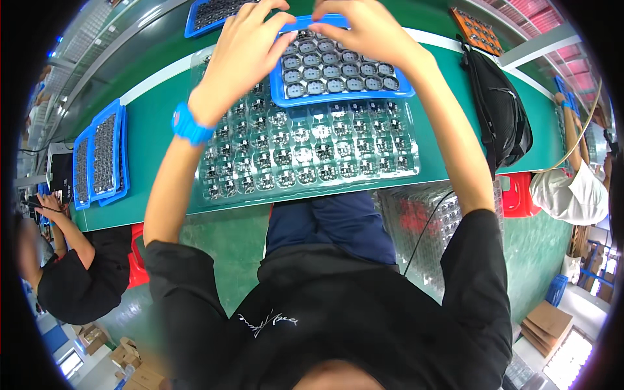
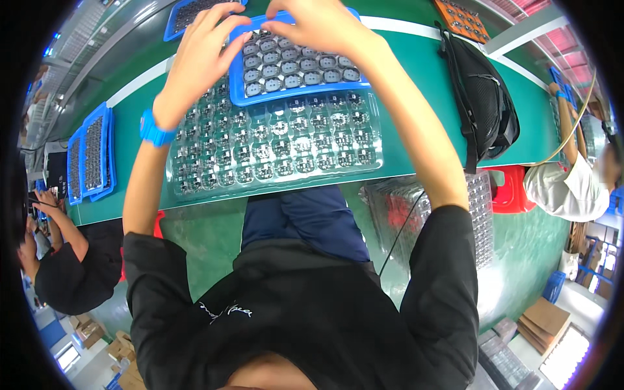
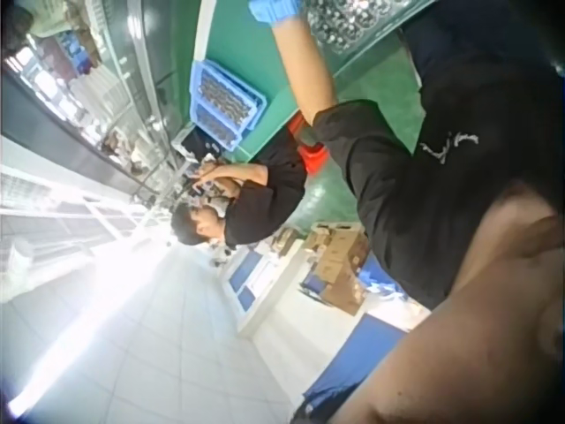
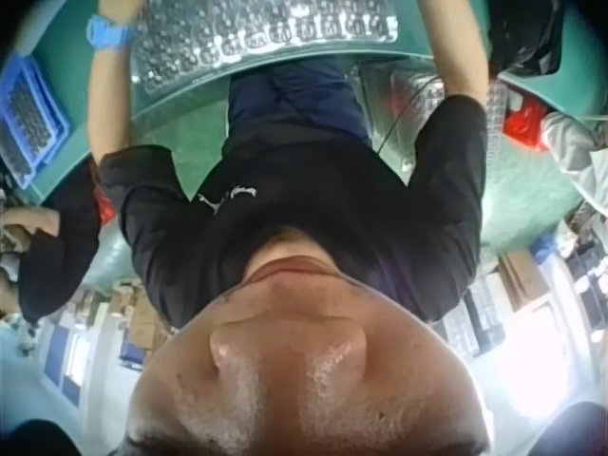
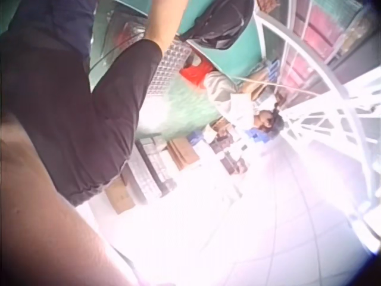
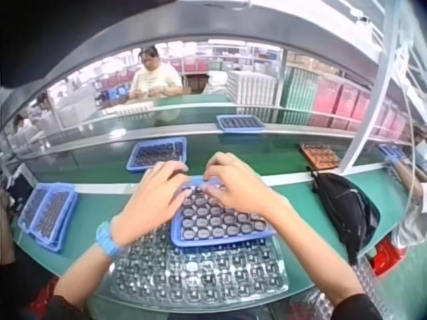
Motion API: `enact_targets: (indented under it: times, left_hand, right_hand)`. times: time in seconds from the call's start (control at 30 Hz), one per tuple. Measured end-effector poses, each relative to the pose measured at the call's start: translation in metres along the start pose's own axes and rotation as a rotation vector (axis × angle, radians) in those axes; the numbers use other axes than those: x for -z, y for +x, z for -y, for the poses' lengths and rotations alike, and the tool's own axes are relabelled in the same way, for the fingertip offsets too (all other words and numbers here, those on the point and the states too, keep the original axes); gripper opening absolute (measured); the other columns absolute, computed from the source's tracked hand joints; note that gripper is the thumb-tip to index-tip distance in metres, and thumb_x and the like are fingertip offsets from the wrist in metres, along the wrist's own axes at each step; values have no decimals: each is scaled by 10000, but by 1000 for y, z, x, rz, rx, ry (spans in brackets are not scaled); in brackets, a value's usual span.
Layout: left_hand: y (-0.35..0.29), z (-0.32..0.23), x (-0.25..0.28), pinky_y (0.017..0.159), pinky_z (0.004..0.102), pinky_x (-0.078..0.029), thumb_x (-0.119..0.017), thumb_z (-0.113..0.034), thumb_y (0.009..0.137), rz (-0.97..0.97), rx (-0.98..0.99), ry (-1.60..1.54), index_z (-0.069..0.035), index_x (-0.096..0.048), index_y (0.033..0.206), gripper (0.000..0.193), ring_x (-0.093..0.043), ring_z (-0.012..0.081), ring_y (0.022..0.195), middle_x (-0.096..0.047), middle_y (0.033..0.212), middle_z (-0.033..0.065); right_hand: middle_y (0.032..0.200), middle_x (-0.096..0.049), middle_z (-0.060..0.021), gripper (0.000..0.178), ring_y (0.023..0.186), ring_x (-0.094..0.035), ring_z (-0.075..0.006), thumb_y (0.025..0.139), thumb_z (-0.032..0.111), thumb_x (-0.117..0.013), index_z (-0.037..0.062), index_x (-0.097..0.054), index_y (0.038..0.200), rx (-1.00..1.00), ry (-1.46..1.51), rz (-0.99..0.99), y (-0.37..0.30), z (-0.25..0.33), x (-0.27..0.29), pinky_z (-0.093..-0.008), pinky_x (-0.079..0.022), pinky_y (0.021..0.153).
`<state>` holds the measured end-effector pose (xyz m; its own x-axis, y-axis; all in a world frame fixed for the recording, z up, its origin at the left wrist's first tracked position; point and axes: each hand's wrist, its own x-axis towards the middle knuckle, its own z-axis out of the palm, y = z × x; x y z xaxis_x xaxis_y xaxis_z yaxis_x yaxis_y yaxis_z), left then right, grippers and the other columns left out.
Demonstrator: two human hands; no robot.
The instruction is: Assembling circular electronic modules into blue plastic trays at a factory workbench.
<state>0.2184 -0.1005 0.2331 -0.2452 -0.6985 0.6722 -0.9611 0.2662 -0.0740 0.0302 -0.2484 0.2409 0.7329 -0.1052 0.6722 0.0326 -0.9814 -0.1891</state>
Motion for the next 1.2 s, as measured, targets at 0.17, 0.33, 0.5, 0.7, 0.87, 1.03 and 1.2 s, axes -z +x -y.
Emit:
enact_targets:
  times: [0.17, 0.33, 0.5, 0.7, 0.87, 1.03, 1.2]
  left_hand:
    - [-31, -80, 22, 867, 406, -474, -801, -182, 856, 152, 35, -301, -76, -721, 1015, 207, -587, 307, 1026, -601, 1118, 93]
    - [-39, -106, -2, 872, 416, -427, -787, -167, 781, 221, 24, -246, -30, -697, 876, 189, -524, 295, 1062, -549, 1064, 101]
    - [-37, -113, -17, 840, 424, -429, -701, -112, 749, 271, 55, -163, -1, -683, 852, 153, -522, 308, 1030, -529, 1010, 134]
    - [-32, -102, 11, 851, 425, -464, -719, -133, 875, 160, 147, -427, -13, -675, 880, 129, -553, 320, 990, -552, 993, 123]
    - [-13, -32, 15, 824, 400, -488, -696, -181, 962, 110, 205, -386, -18, -690, 985, 165, -608, 301, 922, -606, 957, 114]
    - [-20, 6, -7, 815, 429, -503, -660, -191, 988, 181, 307, -359, -13, -693, 995, 182, -634, 328, 924, -622, 948, 124]
    - [-30, 9, -14, 809, 450, -506, -658, -186, 989, 191, 282, -314, -15, -683, 986, 173, -637, 336, 935, -626, 957, 124]
  right_hand:
    - [823, -722, -126, 148, 750, -711, -307, 914, 182, -744, 36, -747, 940, -219, 55, 284, -76, 59, 51, -396, -549, 688]
    - [803, -740, -117, 154, 750, -725, -305, 894, 244, -748, 96, -777, 926, -379, -235, 462, -104, 84, 31, -419, -562, 685]
    - [749, -728, -112, 147, 710, -718, -315, 884, 254, -754, 111, -782, 906, -383, -269, 431, -106, 83, 22, -423, -561, 662]
    - [728, -715, -117, 109, 616, -668, -216, 891, 132, -763, 59, -801, 962, -373, 61, 402, -75, 71, 60, -325, -514, 611]
    - [811, -737, -92, 141, 665, -643, -149, 913, 129, -759, -1, -774, 969, -163, 307, 301, -23, 9, 29, -303, -487, 609]
    - [889, -712, -171, 136, 850, -695, -364, 840, 139, -761, 16, -776, 895, -107, 157, 265, 11, -7, 2, -445, -540, 769]
    - [905, -718, -160, 124, 886, -698, -367, 824, 128, -765, 27, -783, 893, 152, -7, 179, 7, -2, -4, -448, -537, 792]
